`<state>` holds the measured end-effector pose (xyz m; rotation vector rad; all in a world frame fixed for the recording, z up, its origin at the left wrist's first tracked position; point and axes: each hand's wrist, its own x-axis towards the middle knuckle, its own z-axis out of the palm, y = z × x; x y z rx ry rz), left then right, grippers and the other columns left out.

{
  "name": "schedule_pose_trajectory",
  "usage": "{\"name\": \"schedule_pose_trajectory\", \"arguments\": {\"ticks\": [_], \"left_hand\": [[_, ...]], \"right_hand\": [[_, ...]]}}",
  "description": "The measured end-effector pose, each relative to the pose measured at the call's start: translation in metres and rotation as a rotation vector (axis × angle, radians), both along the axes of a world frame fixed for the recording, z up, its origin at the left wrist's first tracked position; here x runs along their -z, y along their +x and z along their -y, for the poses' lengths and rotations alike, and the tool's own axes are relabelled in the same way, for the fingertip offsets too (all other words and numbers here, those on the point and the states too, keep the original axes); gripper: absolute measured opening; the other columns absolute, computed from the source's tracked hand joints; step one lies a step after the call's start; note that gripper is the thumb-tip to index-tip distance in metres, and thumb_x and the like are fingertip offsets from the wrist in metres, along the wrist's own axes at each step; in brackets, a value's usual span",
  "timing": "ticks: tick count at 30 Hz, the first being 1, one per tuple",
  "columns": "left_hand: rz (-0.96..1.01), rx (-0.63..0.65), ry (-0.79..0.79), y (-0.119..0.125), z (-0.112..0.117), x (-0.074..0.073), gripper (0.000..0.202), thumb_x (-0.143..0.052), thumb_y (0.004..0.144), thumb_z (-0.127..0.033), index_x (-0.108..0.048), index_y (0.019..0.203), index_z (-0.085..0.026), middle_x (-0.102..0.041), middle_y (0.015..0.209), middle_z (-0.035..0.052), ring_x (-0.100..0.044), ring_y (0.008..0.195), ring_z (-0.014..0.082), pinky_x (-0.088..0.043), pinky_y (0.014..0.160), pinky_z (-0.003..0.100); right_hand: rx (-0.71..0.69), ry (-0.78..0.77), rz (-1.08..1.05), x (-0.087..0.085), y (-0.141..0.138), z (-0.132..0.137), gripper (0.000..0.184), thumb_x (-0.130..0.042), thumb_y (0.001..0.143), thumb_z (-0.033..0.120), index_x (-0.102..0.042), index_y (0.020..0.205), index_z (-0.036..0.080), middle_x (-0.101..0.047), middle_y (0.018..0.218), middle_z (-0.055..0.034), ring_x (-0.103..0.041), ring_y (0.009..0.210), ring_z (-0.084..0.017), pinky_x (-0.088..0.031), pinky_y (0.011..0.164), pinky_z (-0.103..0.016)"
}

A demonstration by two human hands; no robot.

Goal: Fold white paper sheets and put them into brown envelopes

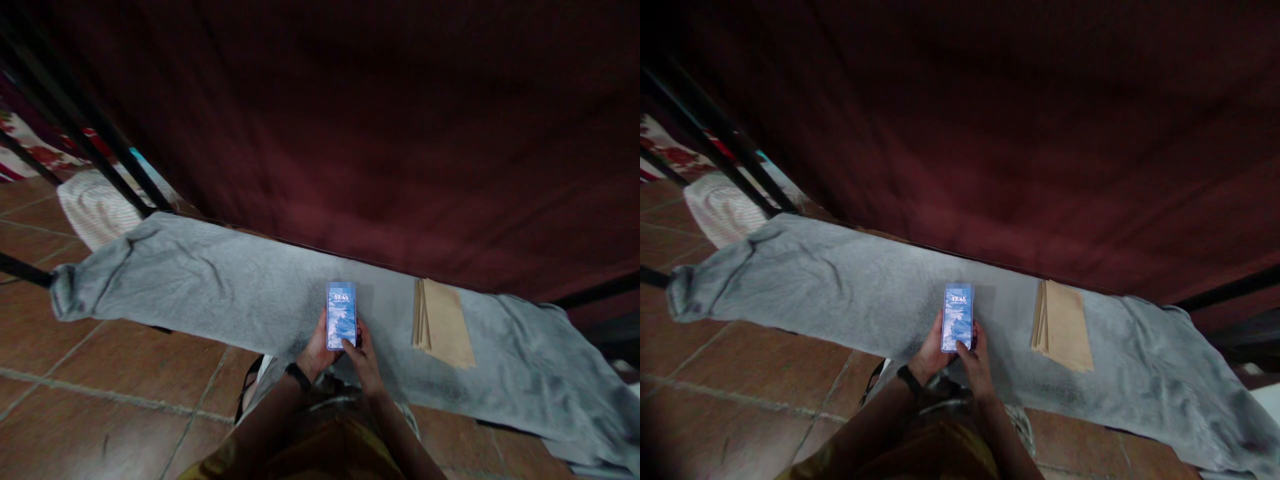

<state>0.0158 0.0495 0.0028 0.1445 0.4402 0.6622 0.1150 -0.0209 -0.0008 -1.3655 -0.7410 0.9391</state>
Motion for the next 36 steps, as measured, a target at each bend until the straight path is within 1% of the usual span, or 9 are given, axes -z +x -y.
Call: {"name": "schedule_pose_trajectory", "arguments": {"ticks": [5,9,13,16,20,23,28,32,36], "left_hand": [[0.001,-0.006,0.016,0.001,0.000,-0.001,0.070,-0.041,0.095,-0.067,-0.066,0.119,-0.006,-0.075,0.100,0.0160,-0.072,0.094,0.0277,-0.051,0.095,0.041],[0.023,-0.011,0.008,0.002,-0.001,0.003,0.067,-0.043,0.095,-0.065,-0.066,0.118,-0.006,-0.075,0.099,0.0162,-0.072,0.095,0.0277,-0.050,0.096,0.040],[0.035,-0.012,-0.003,0.002,-0.001,0.005,0.067,-0.043,0.095,-0.065,-0.066,0.118,-0.007,-0.076,0.100,0.0159,-0.072,0.096,0.0281,-0.050,0.097,0.042],[0.022,-0.018,-0.006,0.002,0.000,0.004,0.066,-0.042,0.096,-0.065,-0.067,0.118,-0.008,-0.076,0.099,0.0151,-0.072,0.096,0.0280,-0.051,0.096,0.042],[0.010,-0.015,0.009,0.001,0.001,0.002,0.066,-0.043,0.095,-0.065,-0.067,0.118,-0.008,-0.076,0.101,0.0158,-0.072,0.094,0.0282,-0.051,0.094,0.041],[0.011,-0.010,0.022,0.001,0.001,-0.001,0.067,-0.043,0.095,-0.065,-0.067,0.117,-0.007,-0.076,0.103,0.0165,-0.072,0.093,0.0277,-0.051,0.095,0.040],[0.042,-0.008,0.025,0.001,0.000,-0.003,0.065,-0.046,0.095,-0.063,-0.065,0.122,-0.007,-0.075,0.107,0.0169,-0.072,0.097,0.0279,-0.050,0.095,0.039],[0.054,0.002,0.010,0.000,0.000,-0.002,0.064,-0.046,0.096,-0.062,-0.063,0.127,-0.009,-0.075,0.106,0.0156,-0.071,0.101,0.0287,-0.050,0.096,0.040],[0.038,0.002,0.005,-0.001,0.001,-0.004,0.061,-0.046,0.096,-0.061,-0.062,0.128,-0.011,-0.075,0.107,0.0138,-0.070,0.103,0.0284,-0.050,0.096,0.040]], "right_hand": [[-0.005,0.027,0.044,0.004,-0.001,-0.001,0.070,-0.076,0.074,0.054,-0.054,0.130,0.020,-0.069,0.119,-0.0107,-0.066,0.107,-0.028,-0.053,0.095,-0.045],[0.014,0.018,0.042,0.009,0.000,-0.001,0.071,-0.076,0.073,0.054,-0.053,0.132,0.020,-0.068,0.122,-0.0115,-0.065,0.109,-0.029,-0.053,0.096,-0.046],[-0.001,0.008,0.056,0.010,0.000,0.000,0.067,-0.075,0.075,0.049,-0.053,0.132,0.022,-0.068,0.122,-0.0109,-0.065,0.111,-0.028,-0.052,0.098,-0.046],[-0.003,0.002,0.059,0.011,0.001,0.000,0.066,-0.074,0.076,0.047,-0.052,0.133,0.022,-0.067,0.124,-0.0110,-0.064,0.112,-0.028,-0.052,0.098,-0.045],[-0.039,0.016,0.067,0.016,0.003,0.001,0.066,-0.071,0.078,0.048,-0.051,0.136,0.023,-0.065,0.130,-0.0105,-0.061,0.119,-0.028,-0.049,0.102,-0.046],[-0.049,0.010,0.062,0.017,0.005,0.002,0.066,-0.070,0.079,0.050,-0.051,0.136,0.023,-0.065,0.131,-0.0104,-0.061,0.119,-0.029,-0.048,0.104,-0.047],[-0.004,0.000,0.018,0.007,0.007,0.001,0.058,-0.070,0.079,0.049,-0.058,0.129,0.023,-0.067,0.128,-0.0092,-0.062,0.117,-0.029,-0.049,0.103,-0.046],[0.015,-0.028,-0.011,-0.004,0.007,-0.003,0.059,-0.072,0.076,0.052,-0.061,0.127,0.022,-0.071,0.120,-0.0088,-0.065,0.109,-0.029,-0.052,0.099,-0.046],[-0.002,-0.033,0.011,-0.005,0.008,-0.006,0.060,-0.071,0.076,0.056,-0.063,0.125,0.023,-0.071,0.121,-0.0088,-0.066,0.106,-0.028,-0.055,0.093,-0.044]]}}
